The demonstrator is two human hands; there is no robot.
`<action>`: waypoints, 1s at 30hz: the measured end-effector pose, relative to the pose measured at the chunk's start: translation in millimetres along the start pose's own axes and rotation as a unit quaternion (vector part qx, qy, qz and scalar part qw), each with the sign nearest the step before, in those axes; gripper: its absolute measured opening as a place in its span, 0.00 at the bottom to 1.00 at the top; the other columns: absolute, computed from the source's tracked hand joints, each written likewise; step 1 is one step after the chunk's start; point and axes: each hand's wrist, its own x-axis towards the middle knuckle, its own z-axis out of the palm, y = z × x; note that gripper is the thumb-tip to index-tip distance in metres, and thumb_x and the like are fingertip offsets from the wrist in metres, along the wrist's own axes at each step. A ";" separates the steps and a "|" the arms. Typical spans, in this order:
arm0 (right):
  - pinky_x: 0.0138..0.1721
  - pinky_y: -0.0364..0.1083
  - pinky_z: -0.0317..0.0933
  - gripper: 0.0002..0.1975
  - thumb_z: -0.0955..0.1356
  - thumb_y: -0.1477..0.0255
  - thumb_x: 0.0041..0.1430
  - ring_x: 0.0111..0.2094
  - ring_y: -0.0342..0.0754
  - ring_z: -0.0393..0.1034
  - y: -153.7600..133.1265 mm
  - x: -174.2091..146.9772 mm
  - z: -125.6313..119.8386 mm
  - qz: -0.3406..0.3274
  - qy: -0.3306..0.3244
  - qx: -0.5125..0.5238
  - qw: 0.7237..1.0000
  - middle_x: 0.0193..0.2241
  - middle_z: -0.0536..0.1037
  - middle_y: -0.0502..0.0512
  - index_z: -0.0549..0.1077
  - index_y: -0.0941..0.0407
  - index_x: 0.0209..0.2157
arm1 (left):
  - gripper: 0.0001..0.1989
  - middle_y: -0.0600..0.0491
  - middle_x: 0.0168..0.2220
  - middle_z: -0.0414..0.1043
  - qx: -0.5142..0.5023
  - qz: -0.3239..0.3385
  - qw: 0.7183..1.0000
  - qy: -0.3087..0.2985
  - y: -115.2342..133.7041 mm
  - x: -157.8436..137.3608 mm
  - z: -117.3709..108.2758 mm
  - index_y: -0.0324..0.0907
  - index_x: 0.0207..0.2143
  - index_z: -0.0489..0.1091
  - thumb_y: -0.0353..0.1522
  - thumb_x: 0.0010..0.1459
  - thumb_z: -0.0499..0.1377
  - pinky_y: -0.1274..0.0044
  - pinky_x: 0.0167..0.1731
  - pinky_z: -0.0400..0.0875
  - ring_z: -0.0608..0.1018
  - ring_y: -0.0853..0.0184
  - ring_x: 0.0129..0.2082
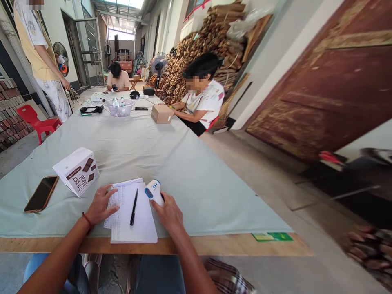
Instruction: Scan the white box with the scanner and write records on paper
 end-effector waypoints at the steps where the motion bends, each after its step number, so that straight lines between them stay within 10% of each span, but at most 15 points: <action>1: 0.40 0.50 0.60 0.23 0.65 0.60 0.54 0.46 0.59 0.69 2.5 2.4 2.6 0.001 -0.004 -0.051 0.999 0.44 0.76 0.63 0.72 0.57 0.49 | 0.30 0.41 0.59 0.60 0.004 0.003 1.000 -0.012 -1.4 -0.3 1.5 0.47 0.55 0.67 0.48 0.52 0.62 0.52 0.60 0.49 0.63 0.48 0.59; 14: 0.44 0.50 0.59 0.16 0.67 0.68 0.59 0.47 0.58 0.68 -18.0 6.1 16.4 -0.086 0.071 -0.241 0.964 0.46 0.74 0.65 0.71 0.60 0.48 | 0.46 0.36 0.63 0.54 0.127 -0.009 0.989 -0.069 8.2 -2.0 6.9 0.43 0.57 0.64 0.62 0.43 0.58 0.48 0.61 0.42 0.55 0.44 0.64; 23: 0.29 0.44 0.56 0.17 0.65 0.72 0.61 0.33 0.53 0.74 -61.9 -5.6 53.7 -0.088 -0.095 -0.266 0.955 0.34 0.78 0.59 0.69 0.57 0.52 | 0.47 0.36 0.62 0.55 0.126 -0.023 0.989 -0.068 10.4 -3.3 9.1 0.42 0.57 0.65 0.61 0.41 0.60 0.49 0.61 0.43 0.55 0.45 0.64; 30: 0.37 0.48 0.63 0.17 0.59 0.71 0.59 0.34 0.50 0.71 -25.3 -1.9 61.0 -0.176 -0.024 0.108 0.978 0.33 0.75 0.55 0.73 0.55 0.46 | 0.45 0.36 0.61 0.56 0.111 -0.023 0.991 -0.075 15.6 -3.1 6.4 0.41 0.57 0.65 0.58 0.43 0.62 0.49 0.61 0.44 0.55 0.45 0.64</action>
